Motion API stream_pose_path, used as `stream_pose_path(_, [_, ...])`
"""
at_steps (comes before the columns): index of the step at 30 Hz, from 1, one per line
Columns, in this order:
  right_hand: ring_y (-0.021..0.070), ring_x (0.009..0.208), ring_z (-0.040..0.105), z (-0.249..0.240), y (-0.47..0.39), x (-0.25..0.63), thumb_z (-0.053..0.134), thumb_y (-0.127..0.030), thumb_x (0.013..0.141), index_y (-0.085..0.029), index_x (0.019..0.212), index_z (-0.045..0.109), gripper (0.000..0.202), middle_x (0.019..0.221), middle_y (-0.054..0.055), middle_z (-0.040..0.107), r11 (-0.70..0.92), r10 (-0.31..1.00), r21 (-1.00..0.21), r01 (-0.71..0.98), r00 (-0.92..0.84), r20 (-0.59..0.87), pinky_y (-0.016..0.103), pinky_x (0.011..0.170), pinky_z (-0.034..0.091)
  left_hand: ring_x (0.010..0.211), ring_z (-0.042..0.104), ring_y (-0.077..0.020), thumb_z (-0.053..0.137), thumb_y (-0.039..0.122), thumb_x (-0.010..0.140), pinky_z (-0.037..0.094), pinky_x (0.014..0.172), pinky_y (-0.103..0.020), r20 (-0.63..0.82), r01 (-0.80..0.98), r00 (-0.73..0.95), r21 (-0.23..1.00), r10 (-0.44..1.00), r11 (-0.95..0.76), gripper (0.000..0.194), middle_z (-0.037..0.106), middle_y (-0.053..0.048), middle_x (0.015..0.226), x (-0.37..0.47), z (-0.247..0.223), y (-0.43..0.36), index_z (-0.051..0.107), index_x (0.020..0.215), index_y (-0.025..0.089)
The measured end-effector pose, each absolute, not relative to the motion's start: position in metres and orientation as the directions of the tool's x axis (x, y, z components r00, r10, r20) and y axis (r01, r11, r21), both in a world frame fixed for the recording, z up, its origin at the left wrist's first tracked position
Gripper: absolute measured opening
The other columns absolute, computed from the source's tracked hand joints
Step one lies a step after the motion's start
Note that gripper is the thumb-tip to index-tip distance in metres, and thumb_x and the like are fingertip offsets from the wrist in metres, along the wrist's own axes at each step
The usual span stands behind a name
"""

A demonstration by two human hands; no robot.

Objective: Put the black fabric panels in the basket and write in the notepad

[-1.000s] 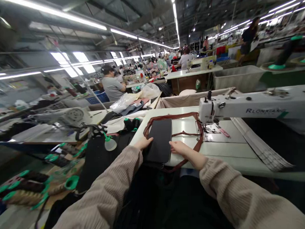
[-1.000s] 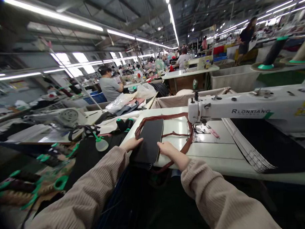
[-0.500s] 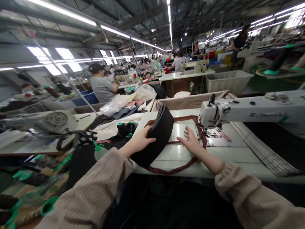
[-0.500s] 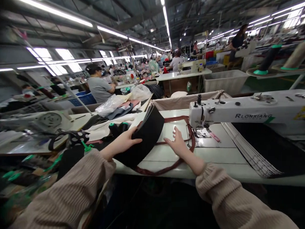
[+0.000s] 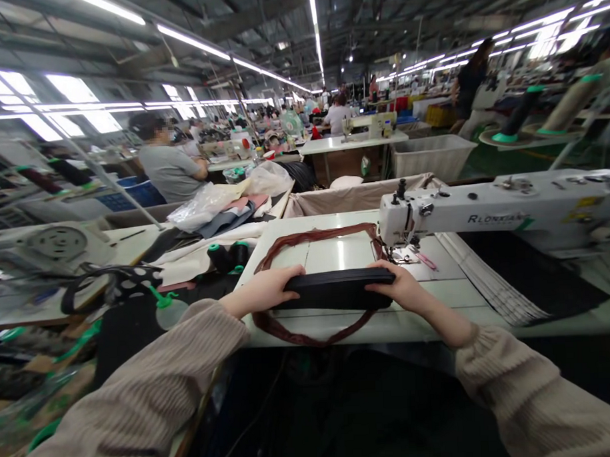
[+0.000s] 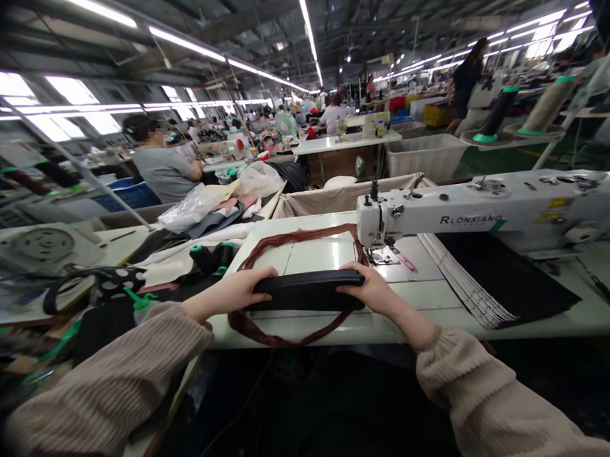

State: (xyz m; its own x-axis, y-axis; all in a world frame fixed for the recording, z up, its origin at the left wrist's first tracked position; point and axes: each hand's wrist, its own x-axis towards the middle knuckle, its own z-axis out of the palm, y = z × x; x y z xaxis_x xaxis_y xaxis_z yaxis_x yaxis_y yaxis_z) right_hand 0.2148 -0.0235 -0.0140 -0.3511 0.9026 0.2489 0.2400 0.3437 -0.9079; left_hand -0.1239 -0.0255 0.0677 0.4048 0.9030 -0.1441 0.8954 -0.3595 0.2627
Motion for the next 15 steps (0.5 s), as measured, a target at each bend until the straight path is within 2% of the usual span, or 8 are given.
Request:
stream_pose_path(3, [0.0194,0.083,0.057,-0.018,-0.024,0.221,0.075,-0.04,0.073,-0.023,0.101,0.057,0.037,0.09,-0.001,0.061,0.348,0.9,-0.918,0.19,-0.343,0.271,0.031,0.078,0.045,0.08,0.063,-0.0262,0.074,0.036,0.066,0.045,0.074,-0.031,-0.158,0.913,0.262,0.359,0.952,-0.192,0.029,0.066,0.0,0.079,-0.15,0.064,-0.031,0.066,0.092,0.027])
stream_pose_path(5, [0.0187,0.086,0.057,-0.017,-0.026,0.221,0.077,-0.039,0.072,-0.024,0.102,0.054,0.04,0.094,-0.001,0.06,0.336,0.89,-0.928,0.163,-0.377,0.256,0.03,0.079,0.044,0.074,0.063,-0.0251,0.074,0.04,0.065,0.047,0.074,-0.032,-0.169,0.842,0.189,0.534,0.967,-0.071,0.033,0.065,0.0,0.073,-0.167,0.058,-0.037,0.066,0.092,0.025])
stream_pose_path(7, [0.0184,0.088,0.057,-0.017,-0.026,0.217,0.078,-0.039,0.071,-0.024,0.103,0.052,0.044,0.097,-0.001,0.06,0.316,0.884,-0.938,0.142,-0.402,0.238,0.029,0.079,0.044,0.079,0.064,-0.0246,0.075,0.042,0.065,0.049,0.077,-0.034,-0.091,0.683,0.131,0.73,0.987,-0.023,0.041,0.067,-0.002,0.08,-0.176,0.045,-0.044,0.064,0.099,0.022])
stream_pose_path(9, [0.0179,0.085,0.057,-0.019,-0.026,0.212,0.077,-0.041,0.072,-0.023,0.101,0.053,0.042,0.095,-0.001,0.061,0.302,0.893,-0.943,0.142,-0.389,0.227,0.029,0.077,0.045,0.089,0.063,-0.0243,0.074,0.042,0.067,0.049,0.084,-0.035,0.055,0.536,0.041,0.841,0.998,-0.069,0.047,0.067,-0.004,0.093,-0.176,0.028,-0.051,0.061,0.105,0.02])
stream_pose_path(12, [0.0177,0.08,0.058,-0.013,-0.023,0.212,0.074,-0.045,0.073,-0.022,0.098,0.055,0.039,0.088,-0.002,0.062,0.292,0.902,-0.935,0.203,-0.384,0.198,0.029,0.075,0.045,0.098,0.06,-0.0228,0.072,0.04,0.071,0.047,0.091,-0.035,0.186,0.444,-0.063,0.885,0.98,-0.14,0.044,0.063,-0.005,0.101,-0.167,0.003,-0.055,0.057,0.106,0.019])
stream_pose_path(15, [0.0216,0.092,0.061,0.013,-0.02,0.216,0.073,-0.049,0.075,-0.023,0.108,0.058,0.045,0.1,0.002,0.066,0.383,0.869,-0.861,0.336,-0.447,0.213,0.033,0.083,0.046,0.095,0.058,-0.021,0.071,0.04,0.074,0.046,0.091,-0.034,0.212,0.438,-0.058,0.884,0.976,-0.166,0.037,0.061,-0.003,0.095,-0.163,-0.012,-0.052,0.054,0.1,0.019])
